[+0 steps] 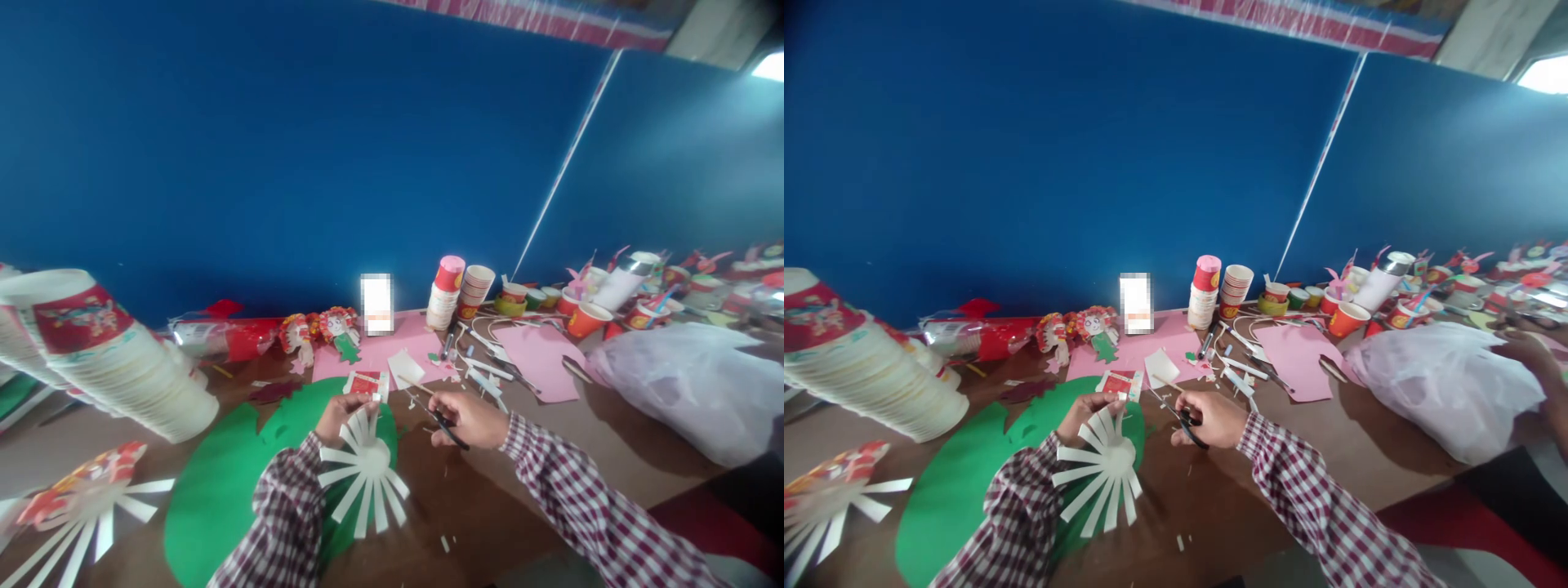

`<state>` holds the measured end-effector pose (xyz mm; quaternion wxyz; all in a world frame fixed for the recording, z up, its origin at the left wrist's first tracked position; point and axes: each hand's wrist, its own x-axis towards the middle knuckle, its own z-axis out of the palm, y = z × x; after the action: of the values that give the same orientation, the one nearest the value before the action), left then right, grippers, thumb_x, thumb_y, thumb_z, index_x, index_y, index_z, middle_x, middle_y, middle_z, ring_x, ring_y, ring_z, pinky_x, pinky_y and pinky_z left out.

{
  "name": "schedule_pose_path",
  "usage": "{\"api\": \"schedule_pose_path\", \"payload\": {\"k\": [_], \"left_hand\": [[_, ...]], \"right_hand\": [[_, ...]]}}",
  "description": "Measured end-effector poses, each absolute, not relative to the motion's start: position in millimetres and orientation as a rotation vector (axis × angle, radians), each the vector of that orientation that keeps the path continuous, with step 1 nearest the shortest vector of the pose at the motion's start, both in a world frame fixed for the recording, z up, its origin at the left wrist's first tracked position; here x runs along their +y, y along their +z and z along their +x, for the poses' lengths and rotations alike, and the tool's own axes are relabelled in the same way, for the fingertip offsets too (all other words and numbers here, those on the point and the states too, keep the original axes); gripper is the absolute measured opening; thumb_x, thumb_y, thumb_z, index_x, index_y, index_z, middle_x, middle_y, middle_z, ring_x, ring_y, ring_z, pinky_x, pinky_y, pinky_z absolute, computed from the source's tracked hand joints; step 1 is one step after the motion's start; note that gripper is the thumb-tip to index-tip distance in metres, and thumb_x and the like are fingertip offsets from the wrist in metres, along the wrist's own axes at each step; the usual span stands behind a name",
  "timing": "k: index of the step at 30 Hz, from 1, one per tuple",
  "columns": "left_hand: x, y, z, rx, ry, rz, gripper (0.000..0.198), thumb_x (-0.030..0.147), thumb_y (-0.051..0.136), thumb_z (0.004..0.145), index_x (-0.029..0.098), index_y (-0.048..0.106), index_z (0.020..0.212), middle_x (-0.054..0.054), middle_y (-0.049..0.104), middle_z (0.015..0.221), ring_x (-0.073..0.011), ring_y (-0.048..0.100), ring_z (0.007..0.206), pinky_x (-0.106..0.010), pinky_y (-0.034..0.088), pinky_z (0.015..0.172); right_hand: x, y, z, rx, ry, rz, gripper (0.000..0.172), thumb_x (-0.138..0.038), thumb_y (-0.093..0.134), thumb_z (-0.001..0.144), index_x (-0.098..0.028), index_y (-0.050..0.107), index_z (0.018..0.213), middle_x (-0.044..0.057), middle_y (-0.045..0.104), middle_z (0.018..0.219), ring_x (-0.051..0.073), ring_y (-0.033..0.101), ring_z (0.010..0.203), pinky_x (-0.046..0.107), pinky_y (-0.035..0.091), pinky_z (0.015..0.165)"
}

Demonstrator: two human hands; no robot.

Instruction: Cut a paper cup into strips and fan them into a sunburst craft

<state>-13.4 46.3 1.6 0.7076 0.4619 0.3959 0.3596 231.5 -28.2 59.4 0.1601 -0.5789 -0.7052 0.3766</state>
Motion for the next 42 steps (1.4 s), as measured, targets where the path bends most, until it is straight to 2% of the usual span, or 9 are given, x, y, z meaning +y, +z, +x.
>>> {"api": "schedule_pose_path", "payload": {"k": [7, 14, 25, 42], "left_hand": [[49, -2, -15, 0.866, 0.762, 1.124, 0.026, 0.034, 0.073, 0.060, 0.010, 0.065, 0.063, -0.002, 0.058, 0.051, -0.0089, 0.047, 0.043, -0.022, 0.034, 0.043], [47, 3, -13, 0.851, 0.774, 1.096, 0.025, 0.034, 0.074, 0.058, 0.011, 0.065, 0.062, -0.002, 0.057, 0.050, -0.0092, 0.045, 0.042, -0.022, 0.032, 0.042], [49, -1, -16, 0.856, 0.755, 1.155, 0.018, 0.029, 0.071, 0.061, 0.011, 0.067, 0.062, -0.004, 0.057, 0.049, -0.0093, 0.044, 0.041, -0.022, 0.031, 0.041], [49, -3, -18, 0.834, 0.725, 1.225, 0.021, 0.033, 0.068, 0.065, 0.012, 0.066, 0.061, -0.004, 0.056, 0.049, -0.0098, 0.044, 0.042, -0.023, 0.030, 0.043]], "right_hand": [[-15, 71, 215, -2.197, 1.057, -1.591, 0.046, -0.051, 0.067, 0.063, -0.019, 0.064, 0.095, 0.001, 0.063, 0.071, 0.013, 0.055, 0.063, 0.020, 0.038, 0.056], [-3, 70, 207, -2.298, 1.079, -1.568, 0.040, -0.053, 0.063, 0.066, -0.020, 0.069, 0.089, 0.000, 0.063, 0.063, 0.011, 0.053, 0.056, 0.019, 0.032, 0.047], [5, 68, 209, -2.323, 1.112, -1.555, 0.040, -0.054, 0.064, 0.065, -0.020, 0.069, 0.086, -0.001, 0.064, 0.062, 0.010, 0.052, 0.055, 0.018, 0.031, 0.048], [2, 79, 205, -2.378, 1.030, -1.507, 0.041, -0.056, 0.060, 0.068, -0.019, 0.069, 0.080, -0.002, 0.058, 0.059, 0.009, 0.046, 0.054, 0.019, 0.027, 0.048]]}}
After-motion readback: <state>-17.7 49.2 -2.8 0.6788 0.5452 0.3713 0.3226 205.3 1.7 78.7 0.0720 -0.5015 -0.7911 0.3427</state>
